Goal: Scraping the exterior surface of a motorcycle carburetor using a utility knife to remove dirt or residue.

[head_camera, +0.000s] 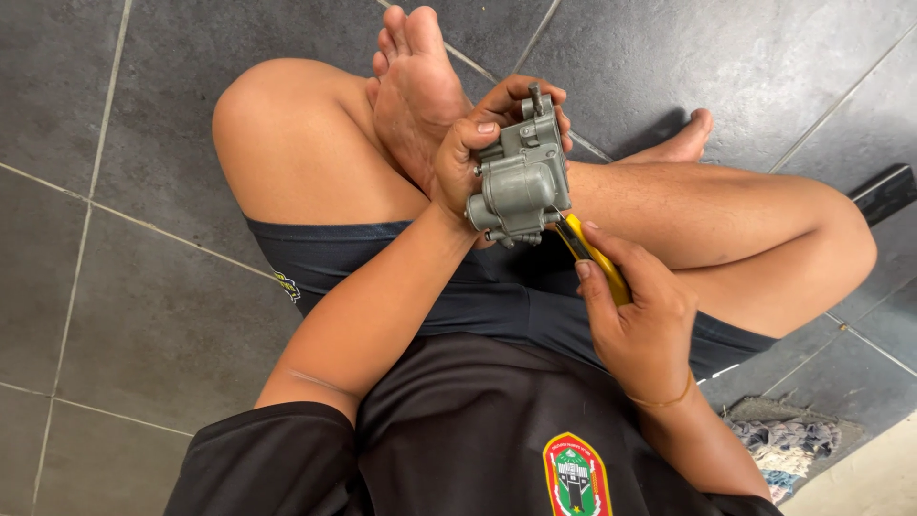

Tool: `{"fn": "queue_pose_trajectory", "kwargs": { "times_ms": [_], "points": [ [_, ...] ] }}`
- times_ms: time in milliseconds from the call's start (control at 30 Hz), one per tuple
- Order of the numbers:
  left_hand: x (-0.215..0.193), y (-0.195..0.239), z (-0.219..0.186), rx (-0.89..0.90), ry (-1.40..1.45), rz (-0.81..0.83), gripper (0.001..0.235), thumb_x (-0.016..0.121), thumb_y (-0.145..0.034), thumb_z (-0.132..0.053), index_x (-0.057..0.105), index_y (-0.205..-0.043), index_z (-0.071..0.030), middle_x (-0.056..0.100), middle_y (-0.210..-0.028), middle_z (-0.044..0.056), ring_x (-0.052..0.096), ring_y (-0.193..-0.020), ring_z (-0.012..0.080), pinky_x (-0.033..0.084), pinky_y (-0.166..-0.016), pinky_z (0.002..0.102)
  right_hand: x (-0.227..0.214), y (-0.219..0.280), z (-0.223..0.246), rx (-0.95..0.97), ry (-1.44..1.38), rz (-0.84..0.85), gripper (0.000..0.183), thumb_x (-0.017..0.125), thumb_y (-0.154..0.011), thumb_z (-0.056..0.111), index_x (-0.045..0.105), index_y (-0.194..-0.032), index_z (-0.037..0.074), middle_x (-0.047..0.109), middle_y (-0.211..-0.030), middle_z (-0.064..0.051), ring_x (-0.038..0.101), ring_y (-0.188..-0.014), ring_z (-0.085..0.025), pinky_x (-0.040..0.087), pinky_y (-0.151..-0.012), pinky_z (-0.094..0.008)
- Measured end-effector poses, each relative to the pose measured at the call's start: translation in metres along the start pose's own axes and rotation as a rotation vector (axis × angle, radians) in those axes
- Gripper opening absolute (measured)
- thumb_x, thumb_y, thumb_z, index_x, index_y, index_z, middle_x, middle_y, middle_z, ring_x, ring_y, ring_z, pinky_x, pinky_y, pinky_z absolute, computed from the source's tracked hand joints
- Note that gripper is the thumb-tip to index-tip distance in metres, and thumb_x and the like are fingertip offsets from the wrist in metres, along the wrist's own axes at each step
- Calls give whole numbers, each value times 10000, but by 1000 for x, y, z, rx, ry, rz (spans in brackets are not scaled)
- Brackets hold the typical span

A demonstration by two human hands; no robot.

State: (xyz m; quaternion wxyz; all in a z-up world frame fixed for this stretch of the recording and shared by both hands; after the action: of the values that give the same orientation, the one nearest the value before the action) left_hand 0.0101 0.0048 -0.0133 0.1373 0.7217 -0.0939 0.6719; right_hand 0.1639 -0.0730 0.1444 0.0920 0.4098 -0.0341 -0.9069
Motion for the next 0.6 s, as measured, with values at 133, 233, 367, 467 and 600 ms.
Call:
{"fn": "queue_pose_trajectory", "kwargs": {
  "times_ms": [133,233,367,467,600],
  "points": [
    [5,1,1,-7,11,-30,433,628,-923,-191,589,-1291,35,621,-1295,196,669,-1066,355,612,-850,485,-5,-1,0,21,5,9,249,661,-1010,28,691,-1257,7,732,-907,-69,682,-758,-169,511,-798,-301],
    [-1,0,2,-16,20,-39,429,654,-913,-196,591,-1283,13,629,-1283,198,679,-1030,359,613,-827,488,-1,3,-5,48,-15,12,260,667,-996,24,684,-1255,1,754,-1048,-102,699,-769,-174,537,-816,-315],
    [-1,-2,3,10,29,-19,372,658,-927,-172,610,-1244,18,631,-1304,181,678,-1071,352,609,-855,477,-4,-2,-4,39,-15,13,275,675,-1001,28,694,-1275,15,719,-887,-61,682,-750,-155,518,-790,-290],
    [-4,-1,4,-10,-3,-66,363,639,-933,-197,600,-1245,-17,628,-1305,175,689,-1041,351,622,-830,514,-5,-4,-4,17,-26,1,267,662,-1007,22,693,-1272,8,743,-972,-77,689,-754,-156,528,-802,-290],
    [-1,-3,7,17,-41,-52,341,603,-940,-191,611,-1218,5,628,-1285,182,678,-1060,326,599,-882,461,-15,-8,-5,-2,-13,51,283,683,-994,20,707,-1275,1,759,-971,-85,695,-779,-160,534,-817,-299]
  ]
}}
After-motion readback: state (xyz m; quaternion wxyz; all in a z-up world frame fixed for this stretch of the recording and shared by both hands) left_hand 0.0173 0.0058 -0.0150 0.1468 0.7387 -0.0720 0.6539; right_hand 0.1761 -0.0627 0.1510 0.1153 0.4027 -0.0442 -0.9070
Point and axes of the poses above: each hand's wrist, its own y-axis away from the middle knuckle, its own x-axis out of the palm, z = x × y, the point moved 1 cm from there along -y, towards the middle knuckle
